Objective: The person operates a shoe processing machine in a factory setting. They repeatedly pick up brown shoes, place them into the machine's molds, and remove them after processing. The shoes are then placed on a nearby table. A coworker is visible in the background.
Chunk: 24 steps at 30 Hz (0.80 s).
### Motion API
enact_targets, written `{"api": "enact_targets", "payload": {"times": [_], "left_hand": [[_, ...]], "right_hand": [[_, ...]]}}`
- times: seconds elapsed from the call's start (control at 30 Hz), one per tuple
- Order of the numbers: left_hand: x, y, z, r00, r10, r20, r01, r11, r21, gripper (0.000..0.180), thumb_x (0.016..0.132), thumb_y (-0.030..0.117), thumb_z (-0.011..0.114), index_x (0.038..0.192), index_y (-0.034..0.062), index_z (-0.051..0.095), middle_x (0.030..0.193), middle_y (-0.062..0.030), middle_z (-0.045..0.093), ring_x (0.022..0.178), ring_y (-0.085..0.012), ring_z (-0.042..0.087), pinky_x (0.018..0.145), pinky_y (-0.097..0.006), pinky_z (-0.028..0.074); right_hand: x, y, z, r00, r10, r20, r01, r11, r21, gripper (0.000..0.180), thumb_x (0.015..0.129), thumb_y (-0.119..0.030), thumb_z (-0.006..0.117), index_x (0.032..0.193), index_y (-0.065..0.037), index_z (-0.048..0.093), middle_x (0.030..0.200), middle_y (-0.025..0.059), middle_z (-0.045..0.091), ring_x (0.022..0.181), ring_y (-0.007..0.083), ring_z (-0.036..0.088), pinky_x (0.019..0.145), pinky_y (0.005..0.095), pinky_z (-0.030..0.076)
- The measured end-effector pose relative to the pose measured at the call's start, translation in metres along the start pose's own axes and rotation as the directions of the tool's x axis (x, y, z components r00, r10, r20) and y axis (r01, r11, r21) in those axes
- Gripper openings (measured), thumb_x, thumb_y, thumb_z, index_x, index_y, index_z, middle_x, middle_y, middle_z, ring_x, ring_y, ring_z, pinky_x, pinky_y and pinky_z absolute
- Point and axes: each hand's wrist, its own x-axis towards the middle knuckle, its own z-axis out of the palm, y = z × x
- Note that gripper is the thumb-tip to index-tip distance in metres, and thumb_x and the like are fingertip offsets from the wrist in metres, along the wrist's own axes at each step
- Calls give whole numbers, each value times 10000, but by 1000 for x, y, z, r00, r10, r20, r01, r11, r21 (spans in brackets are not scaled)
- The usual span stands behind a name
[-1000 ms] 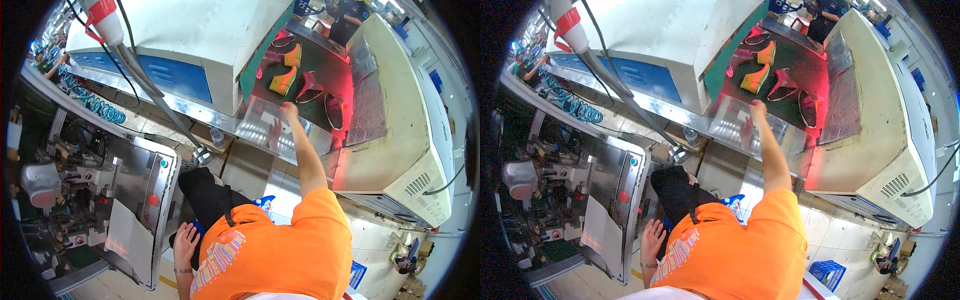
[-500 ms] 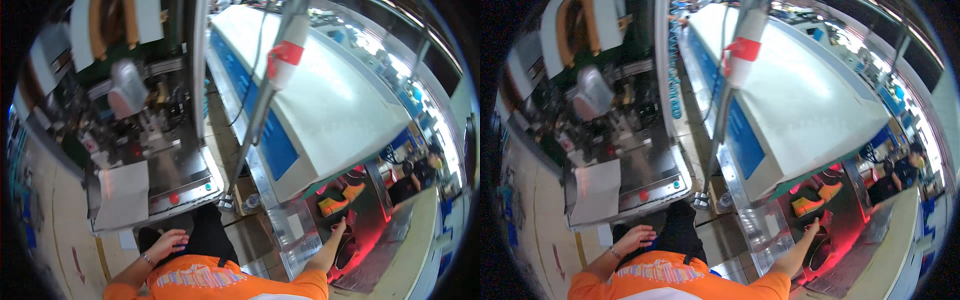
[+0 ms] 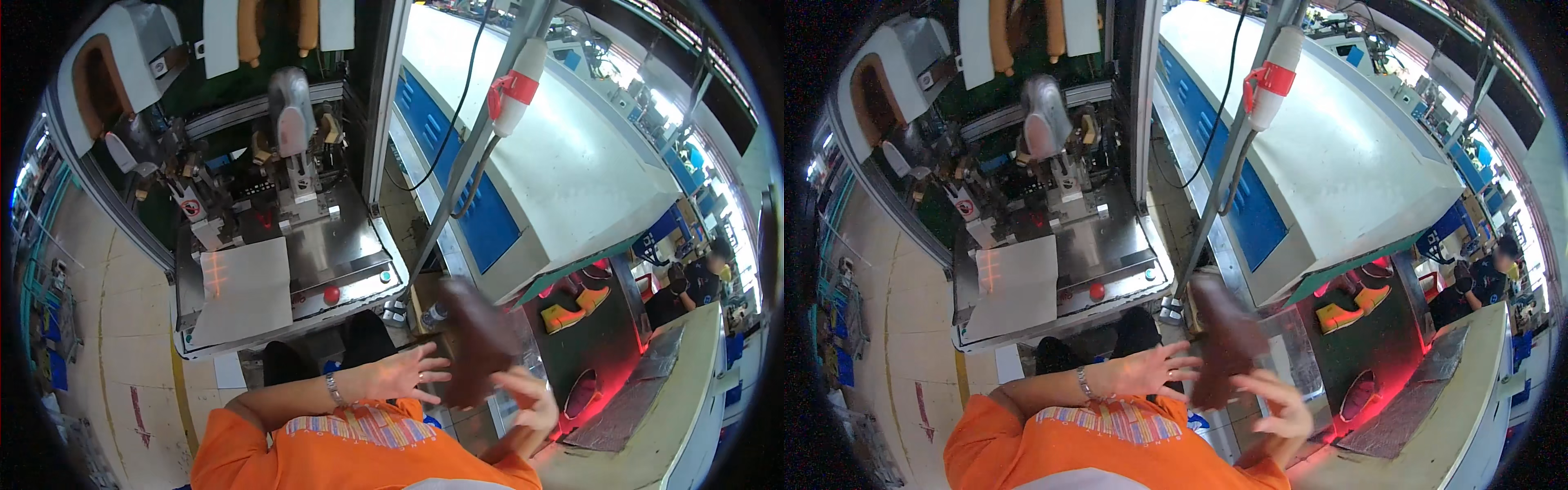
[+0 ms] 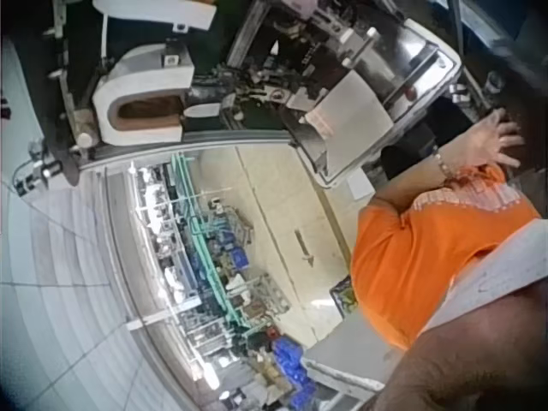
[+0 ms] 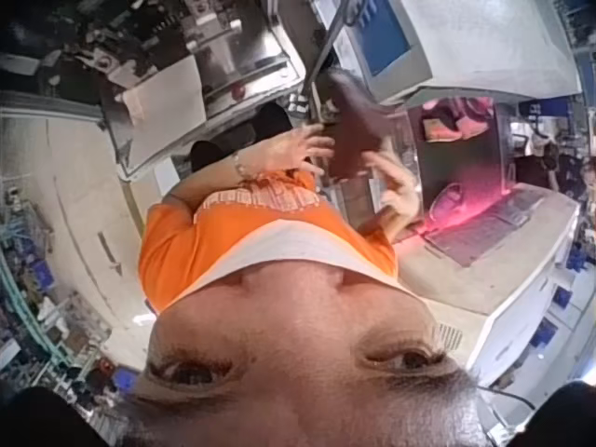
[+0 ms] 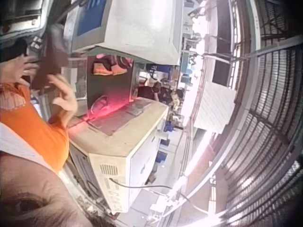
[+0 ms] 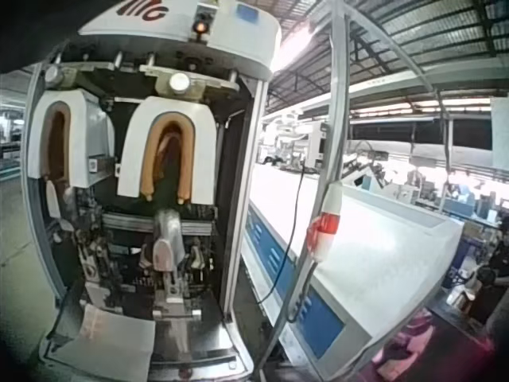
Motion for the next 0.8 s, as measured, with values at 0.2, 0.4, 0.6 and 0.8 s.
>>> {"api": "enact_targets", "payload": {"times": [0.2,0.4,0.6,0.8], "left_hand": [[-34,47,18,735,657,-166,-640,754,150,506,896,414,430,1262,70,364,1263,-76,437,1182,-198,407,999,-374,312],[-67,76,-10,320,917,-238,-806,395,440,411,817,162,594,1174,39,431,1130,-59,511,1025,-169,503,895,-330,401],[-96,94,15,311,950,-33,-320,137,938,431,702,187,732,1026,-16,533,962,-53,575,886,-157,558,794,-276,438],[-135,167,45,605,701,378,-569,49,821,969,721,493,653,1383,19,126,1415,-134,225,1322,-204,171,1070,-330,133]], "right_hand": [[98,37,57,901,-48,432,24,998,59,600,751,-324,667,1218,2,476,1289,142,438,1247,273,333,1024,394,229],[171,75,61,902,-52,428,-69,962,263,464,755,-367,661,1007,18,600,1140,117,527,1058,222,500,926,353,359],[256,41,105,997,-68,33,46,896,442,344,837,-294,584,1039,-20,527,1043,70,569,916,121,533,819,248,412],[304,18,96,987,-139,79,36,675,737,197,814,-205,619,925,-72,527,881,-8,597,778,58,552,702,195,428]]}}
